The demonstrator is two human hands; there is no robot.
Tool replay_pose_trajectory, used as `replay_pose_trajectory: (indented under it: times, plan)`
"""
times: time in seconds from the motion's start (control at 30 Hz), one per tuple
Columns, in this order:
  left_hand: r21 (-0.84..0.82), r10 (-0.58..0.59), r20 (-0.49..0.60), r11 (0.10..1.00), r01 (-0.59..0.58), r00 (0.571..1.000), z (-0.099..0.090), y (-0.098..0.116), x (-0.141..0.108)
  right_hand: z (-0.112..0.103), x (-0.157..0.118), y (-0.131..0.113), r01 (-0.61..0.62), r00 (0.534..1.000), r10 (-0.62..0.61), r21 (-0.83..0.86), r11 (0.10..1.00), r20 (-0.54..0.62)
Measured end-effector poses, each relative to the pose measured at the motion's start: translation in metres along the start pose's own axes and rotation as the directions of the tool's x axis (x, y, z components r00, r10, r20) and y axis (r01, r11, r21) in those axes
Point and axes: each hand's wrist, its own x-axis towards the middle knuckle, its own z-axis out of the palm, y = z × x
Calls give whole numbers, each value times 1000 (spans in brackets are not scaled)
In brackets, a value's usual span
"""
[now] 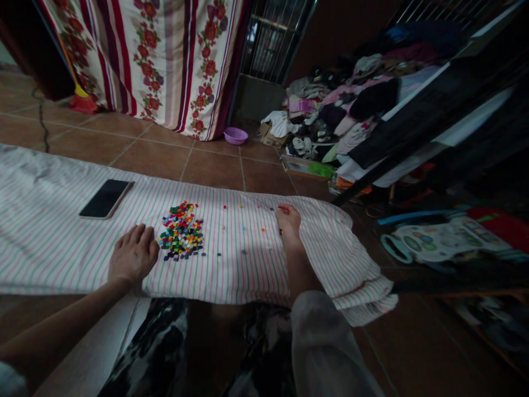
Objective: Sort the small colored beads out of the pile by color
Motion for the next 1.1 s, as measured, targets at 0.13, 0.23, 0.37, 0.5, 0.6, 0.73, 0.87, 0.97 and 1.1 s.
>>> replay_pose_trajectory:
  times: [0.13,0.23,0.37,0.5,0.6,0.73,0.87,0.97,1.1]
  plan:
    - [-11,-1,-2,1000,1,1000,-1,1,0,3,20,-2,-31,999,36,-179,983,22]
    - [-7,-3,-4,1000,3,1000,-1,2,0,13,26,-5,19,995,9,-288,958,96]
    - [-14,-3,0,1000,3,1000,-1,1,0,23,27,-5,91,984,-17,-420,903,175]
    - [-29,-9,-1,1000,9,1000,-1,1,0,23,24,0,165,971,-64,-455,875,229]
    - [-35,-16,-7,999,16,1000,-1,1,0,18,20,3,173,970,-73,-445,879,232]
    - [-39,-14,0,999,14,1000,-1,2,-1,13,17,4,156,969,-65,-387,909,238]
    - [-50,-23,0,998,23,1000,0,1,-1,8,17,3,124,966,-41,-317,940,256]
    - [-35,-19,-6,999,18,1000,1,1,0,7,18,2,95,968,-22,-288,953,249]
    - [-3,-6,-7,1000,6,1000,0,1,-1,4,17,1,59,978,-4,-261,964,208]
